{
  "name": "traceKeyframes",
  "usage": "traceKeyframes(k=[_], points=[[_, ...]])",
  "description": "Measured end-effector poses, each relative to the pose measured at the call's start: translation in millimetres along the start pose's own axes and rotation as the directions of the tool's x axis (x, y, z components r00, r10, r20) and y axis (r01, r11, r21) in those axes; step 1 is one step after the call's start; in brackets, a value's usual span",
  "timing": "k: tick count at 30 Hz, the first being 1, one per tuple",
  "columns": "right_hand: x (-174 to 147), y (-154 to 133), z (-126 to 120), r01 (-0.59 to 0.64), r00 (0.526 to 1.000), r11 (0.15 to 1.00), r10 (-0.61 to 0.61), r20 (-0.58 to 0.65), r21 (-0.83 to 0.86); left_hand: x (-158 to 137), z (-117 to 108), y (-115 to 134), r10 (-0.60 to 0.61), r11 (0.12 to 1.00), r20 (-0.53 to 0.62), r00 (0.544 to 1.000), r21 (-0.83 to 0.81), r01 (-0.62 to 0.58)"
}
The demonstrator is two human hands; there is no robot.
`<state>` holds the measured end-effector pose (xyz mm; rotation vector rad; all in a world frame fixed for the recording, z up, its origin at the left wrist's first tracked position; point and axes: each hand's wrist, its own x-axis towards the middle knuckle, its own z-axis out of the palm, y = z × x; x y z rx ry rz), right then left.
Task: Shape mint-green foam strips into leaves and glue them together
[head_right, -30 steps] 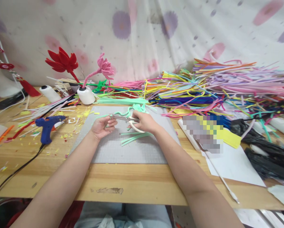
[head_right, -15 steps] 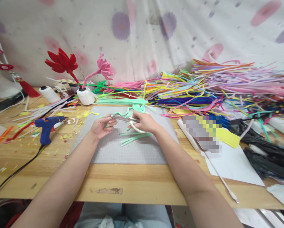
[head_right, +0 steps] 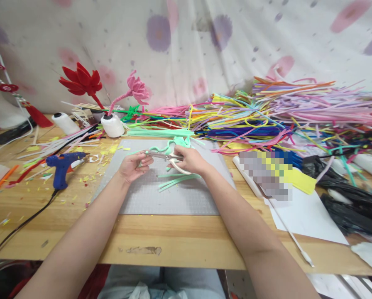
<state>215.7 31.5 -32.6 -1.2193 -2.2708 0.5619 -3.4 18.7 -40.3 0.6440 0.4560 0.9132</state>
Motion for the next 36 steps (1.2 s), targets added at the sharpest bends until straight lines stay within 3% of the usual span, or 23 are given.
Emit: traceKeyframes(k=[8,14,36], points=[[-0.5,0.0,-1.2,-0.008,1.0,1.0,0.008,0.005,-0.009,1.9,0.4,-0.1,0.055,0.995,-0.009,0.998,0.089,-0.054],[-1.2,1.9,-0.1,-0.001,1.0,1.0,0.002,0.027,-0.006,1.4,1.1,-0.1,0.029,0.994,-0.022,0.999,0.106,-0.027],[-1.7,1.3,0.7,0.004,0.999,0.994,-0.008,0.033,0.106,0.1,2.8,-1.3,-0.005,1.0,-0.025,1.0,-0.006,0.005]])
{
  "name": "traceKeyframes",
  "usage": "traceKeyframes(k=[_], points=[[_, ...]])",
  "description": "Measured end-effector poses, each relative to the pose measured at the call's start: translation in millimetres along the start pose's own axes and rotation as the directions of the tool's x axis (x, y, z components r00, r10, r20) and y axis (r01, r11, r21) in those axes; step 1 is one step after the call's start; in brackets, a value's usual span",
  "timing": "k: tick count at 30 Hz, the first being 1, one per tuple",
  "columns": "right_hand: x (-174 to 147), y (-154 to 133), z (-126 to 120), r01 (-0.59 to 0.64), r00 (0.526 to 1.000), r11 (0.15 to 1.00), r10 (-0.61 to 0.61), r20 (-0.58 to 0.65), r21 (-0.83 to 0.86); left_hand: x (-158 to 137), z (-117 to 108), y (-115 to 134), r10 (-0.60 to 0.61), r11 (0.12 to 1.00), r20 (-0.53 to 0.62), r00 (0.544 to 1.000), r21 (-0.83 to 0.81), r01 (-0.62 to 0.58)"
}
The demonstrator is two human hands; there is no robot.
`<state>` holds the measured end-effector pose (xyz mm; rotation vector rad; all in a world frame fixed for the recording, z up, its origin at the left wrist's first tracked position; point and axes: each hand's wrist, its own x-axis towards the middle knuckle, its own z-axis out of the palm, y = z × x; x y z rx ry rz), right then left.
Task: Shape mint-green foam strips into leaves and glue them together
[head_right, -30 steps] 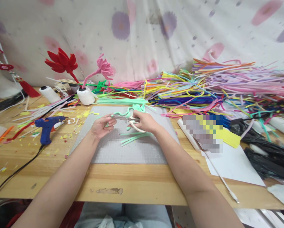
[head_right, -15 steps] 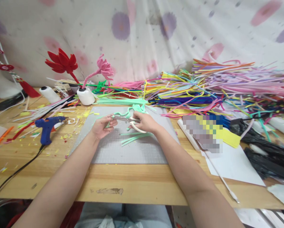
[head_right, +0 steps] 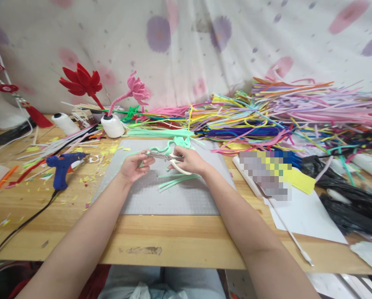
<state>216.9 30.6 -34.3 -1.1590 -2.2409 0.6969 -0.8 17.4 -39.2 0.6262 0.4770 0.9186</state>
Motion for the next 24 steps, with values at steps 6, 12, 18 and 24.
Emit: traceKeyframes(k=[6,12,18,24], points=[[0.3,0.4,1.6,0.009,1.0,1.0,-0.009,-0.017,-0.007,-0.1,-0.4,-0.4,0.002,1.0,0.028,1.0,-0.008,-0.002],[1.0,-1.3,1.1,0.007,0.999,1.0,-0.007,-0.031,-0.014,0.2,-0.6,-0.6,0.029,1.0,0.022,0.999,0.005,-0.029],[1.1,-2.2,0.0,0.014,0.999,0.999,-0.015,-0.04,-0.034,-0.9,1.7,-1.1,0.043,0.999,0.003,0.999,0.022,-0.043],[2.6,-0.1,-4.0,-0.01,1.0,0.999,0.008,-0.022,-0.052,1.9,3.8,-3.0,0.09,0.995,-0.053,0.995,0.049,-0.088]])
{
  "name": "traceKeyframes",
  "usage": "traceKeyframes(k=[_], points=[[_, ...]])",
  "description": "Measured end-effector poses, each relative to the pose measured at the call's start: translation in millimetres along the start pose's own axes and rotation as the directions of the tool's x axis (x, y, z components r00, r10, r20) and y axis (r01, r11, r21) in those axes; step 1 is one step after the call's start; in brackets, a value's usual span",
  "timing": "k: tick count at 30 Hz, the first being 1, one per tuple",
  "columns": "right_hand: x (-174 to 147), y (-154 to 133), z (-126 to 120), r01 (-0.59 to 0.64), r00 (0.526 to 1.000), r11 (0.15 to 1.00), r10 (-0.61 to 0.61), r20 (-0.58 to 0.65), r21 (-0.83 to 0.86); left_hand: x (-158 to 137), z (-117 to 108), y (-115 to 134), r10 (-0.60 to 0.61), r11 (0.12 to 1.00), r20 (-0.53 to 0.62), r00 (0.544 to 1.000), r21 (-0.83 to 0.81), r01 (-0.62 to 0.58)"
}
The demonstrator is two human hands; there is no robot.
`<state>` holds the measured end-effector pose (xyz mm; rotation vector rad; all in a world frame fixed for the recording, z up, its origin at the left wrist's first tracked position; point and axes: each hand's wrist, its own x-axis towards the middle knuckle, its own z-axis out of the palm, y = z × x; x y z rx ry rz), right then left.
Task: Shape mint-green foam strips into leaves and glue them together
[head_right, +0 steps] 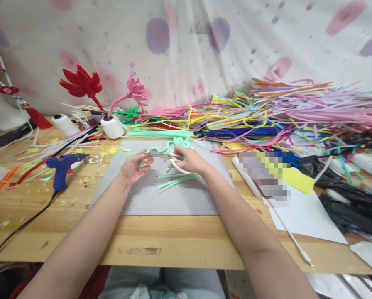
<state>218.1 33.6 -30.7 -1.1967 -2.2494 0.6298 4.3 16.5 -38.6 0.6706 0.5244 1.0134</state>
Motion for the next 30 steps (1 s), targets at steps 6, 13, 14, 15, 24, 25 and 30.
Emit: traceKeyframes(k=[6,13,14,15,24,25,30], points=[[-7.4,32.8,-45.6,-0.238,0.965,0.97,0.231,-0.12,-0.049,7.6,-1.6,-3.7,0.136,0.985,-0.225,0.965,0.13,-0.109],[-33.1,77.9,-87.1,-0.507,0.849,0.785,0.527,-0.048,-0.356,12.8,-3.0,-13.5,0.236,0.966,-0.362,0.902,0.187,-0.178],[-32.9,82.1,-84.1,-0.526,0.838,0.762,0.541,-0.075,-0.378,13.8,-3.4,-15.4,0.245,0.966,-0.371,0.896,0.174,-0.192],[-31.5,85.9,-79.2,-0.54,0.833,0.748,0.542,-0.113,-0.387,14.8,-3.8,-17.2,0.249,0.966,-0.375,0.893,0.156,-0.204],[-16.1,73.2,-55.8,-0.564,0.818,0.684,0.538,-0.203,-0.463,18.5,-4.7,-20.0,0.209,0.973,-0.357,0.91,-0.022,-0.232],[-16.8,63.6,-58.0,-0.563,0.818,0.673,0.535,-0.209,-0.48,18.0,-3.5,-19.6,0.202,0.973,-0.354,0.913,-0.029,-0.227],[-6.0,-1.9,-35.0,-0.199,0.966,0.964,0.163,-0.201,-0.175,15.6,4.2,-22.5,0.153,0.981,-0.304,0.94,-0.071,-0.182]])
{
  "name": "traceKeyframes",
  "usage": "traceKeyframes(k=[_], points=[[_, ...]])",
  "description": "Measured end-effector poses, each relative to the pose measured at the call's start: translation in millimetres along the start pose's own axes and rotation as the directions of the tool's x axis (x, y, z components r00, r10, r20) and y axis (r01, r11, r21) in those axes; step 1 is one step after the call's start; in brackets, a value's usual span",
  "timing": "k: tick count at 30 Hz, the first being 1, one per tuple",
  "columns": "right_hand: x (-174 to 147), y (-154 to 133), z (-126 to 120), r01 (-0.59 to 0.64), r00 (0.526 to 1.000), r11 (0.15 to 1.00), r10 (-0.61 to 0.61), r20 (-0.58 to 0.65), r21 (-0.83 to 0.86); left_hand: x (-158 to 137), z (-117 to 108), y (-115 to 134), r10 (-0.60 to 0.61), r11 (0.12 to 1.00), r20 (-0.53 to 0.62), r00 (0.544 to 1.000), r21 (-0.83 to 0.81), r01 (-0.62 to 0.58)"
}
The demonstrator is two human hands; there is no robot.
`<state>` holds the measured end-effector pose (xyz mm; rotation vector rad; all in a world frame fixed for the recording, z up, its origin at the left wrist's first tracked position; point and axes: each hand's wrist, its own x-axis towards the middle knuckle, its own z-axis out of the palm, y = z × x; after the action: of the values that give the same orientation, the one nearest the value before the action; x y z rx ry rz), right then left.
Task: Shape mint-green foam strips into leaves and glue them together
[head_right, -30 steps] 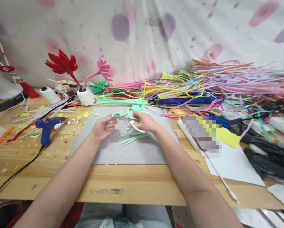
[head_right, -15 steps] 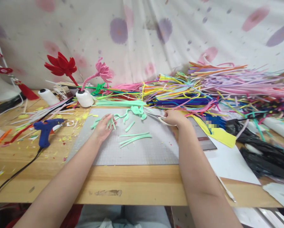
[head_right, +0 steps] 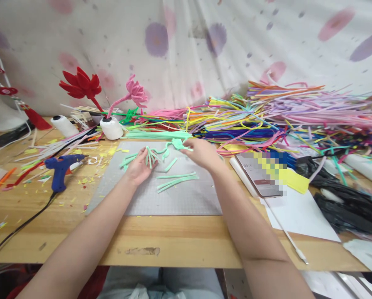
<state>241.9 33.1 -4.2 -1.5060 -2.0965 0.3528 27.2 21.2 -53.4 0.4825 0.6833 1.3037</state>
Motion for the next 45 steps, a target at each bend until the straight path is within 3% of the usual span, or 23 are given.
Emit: traceKeyframes(k=[2,4,8,11,15,19,23,26,29,31,34,36,39,42,45], points=[[3.0,-30.4,23.2,0.046,0.995,0.954,-0.071,0.076,0.295,-1.9,2.1,-3.2,-0.011,1.0,0.034,0.999,-0.023,0.012],[8.3,-54.0,48.6,0.033,0.988,0.893,-0.096,0.118,0.448,-3.1,3.2,-5.8,0.004,0.998,0.066,0.998,-0.055,-0.001],[19.5,-72.7,76.1,-0.033,0.988,0.906,-0.034,0.153,0.421,-1.4,0.5,-3.5,0.017,1.0,0.05,0.999,-0.024,-0.016],[23.0,-69.6,74.5,-0.01,0.985,0.93,-0.053,0.161,0.369,2.1,-4.8,3.6,0.116,0.979,-0.031,0.993,0.172,-0.109],[19.8,-62.2,69.0,0.042,0.974,0.93,-0.12,0.194,0.364,4.3,-10.0,9.0,0.338,0.807,-0.005,0.941,0.515,-0.287],[14.8,-57.0,76.4,-0.018,0.97,0.902,-0.089,0.226,0.432,2.3,-10.9,6.5,0.338,0.709,0.014,0.941,0.654,-0.265],[12.7,-54.3,90.0,-0.197,0.938,0.775,-0.029,0.345,0.601,3.5,-13.4,3.8,0.347,0.644,0.044,0.937,0.715,-0.272],[11.9,-54.8,97.0,-0.285,0.923,0.706,0.018,0.385,0.648,7.9,-18.0,3.8,0.46,0.514,0.079,0.884,0.788,-0.338],[11.2,-54.5,100.8,-0.249,0.938,0.739,0.024,0.345,0.626,12.0,-21.9,4.1,0.569,0.359,0.124,0.813,0.852,-0.381],[11.4,-53.3,102.7,-0.18,0.961,0.79,0.012,0.278,0.586,13.0,-22.3,3.7,0.554,0.391,0.097,0.827,0.846,-0.362],[12.8,-50.7,105.2,-0.082,0.988,0.863,0.003,0.157,0.499,12.1,-19.8,2.0,0.427,0.553,0.035,0.903,0.78,-0.292],[14.1,-49.4,106.4,-0.048,0.994,0.88,-0.006,0.113,0.472,10.9,-17.5,1.2,0.365,0.619,0.027,0.931,0.74,-0.264],[15.5,-48.1,105.7,-0.068,0.993,0.881,0.014,0.118,0.468,9.8,-15.5,2.8,0.346,0.634,0.013,0.938,0.734,-0.244],[16.3,-47.1,101.4,-0.1,0.993,0.888,0.058,0.106,0.449,9.0,-15.9,8.8,0.323,0.591,0.018,0.946,0.777,-0.217],[16.4,-46.2,96.0,-0.135,0.988,0.872,0.081,0.134,0.471,7.0,-18.6,17.9,0.189,0.581,0.054,0.98,0.798,-0.156]])
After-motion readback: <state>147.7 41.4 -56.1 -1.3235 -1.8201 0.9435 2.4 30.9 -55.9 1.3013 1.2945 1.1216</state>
